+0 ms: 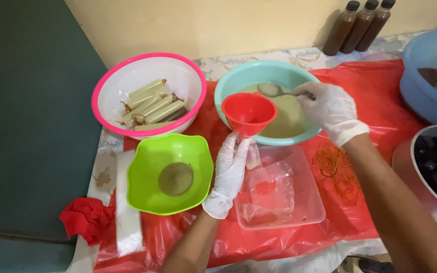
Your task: The person uses a spoon to scoop a light-colored liquid from a bowl and pour it through a red funnel into a small plastic bag. They then seal the bag with a red rubber band and set it aside.
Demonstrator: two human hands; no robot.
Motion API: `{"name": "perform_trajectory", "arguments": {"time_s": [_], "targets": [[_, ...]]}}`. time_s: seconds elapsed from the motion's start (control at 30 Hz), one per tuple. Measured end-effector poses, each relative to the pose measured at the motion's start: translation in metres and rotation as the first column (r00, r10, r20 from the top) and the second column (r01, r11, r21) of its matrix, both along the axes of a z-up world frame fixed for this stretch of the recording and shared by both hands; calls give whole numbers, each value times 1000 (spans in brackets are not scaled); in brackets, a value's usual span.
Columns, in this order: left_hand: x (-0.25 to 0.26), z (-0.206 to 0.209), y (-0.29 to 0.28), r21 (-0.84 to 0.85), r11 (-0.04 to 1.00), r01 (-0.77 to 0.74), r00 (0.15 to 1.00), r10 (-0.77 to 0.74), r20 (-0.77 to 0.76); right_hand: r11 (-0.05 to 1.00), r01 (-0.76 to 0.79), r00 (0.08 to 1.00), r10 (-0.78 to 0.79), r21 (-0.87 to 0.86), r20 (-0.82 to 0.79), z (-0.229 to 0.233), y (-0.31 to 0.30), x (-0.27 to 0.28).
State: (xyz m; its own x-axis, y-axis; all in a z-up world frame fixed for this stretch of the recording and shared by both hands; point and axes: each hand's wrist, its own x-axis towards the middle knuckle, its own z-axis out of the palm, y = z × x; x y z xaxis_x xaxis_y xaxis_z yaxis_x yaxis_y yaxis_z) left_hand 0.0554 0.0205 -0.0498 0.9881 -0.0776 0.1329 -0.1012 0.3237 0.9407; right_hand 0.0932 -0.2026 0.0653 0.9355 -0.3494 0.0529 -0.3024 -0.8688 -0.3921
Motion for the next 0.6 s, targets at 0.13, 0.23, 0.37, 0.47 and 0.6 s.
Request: {"name": "perform_trajectory", "arguments": {"time_s": [0.13,0.23,0.37,0.47,0.6], "targets": [[-2,7,1,0,1000,6,1000,-6,1,1000,-27,997,28,-9,71,30,-2,-15],[-6,20,3,77,997,26,999,-23,-41,998,-32,994,38,-58,102,47,0,-23],[-8,26,4,54,997,52,996,-48,-79,999,-24,997,28,-46,77,76,16,-44],[-7,23,4,87,995,43,998,-38,-57,1000,-12,997,14,-26,75,92,28,-59],[-7,21,4,95,995,41,999,-37,-40,1000,8,995,-7,-9,98,104,40,-75]]}}
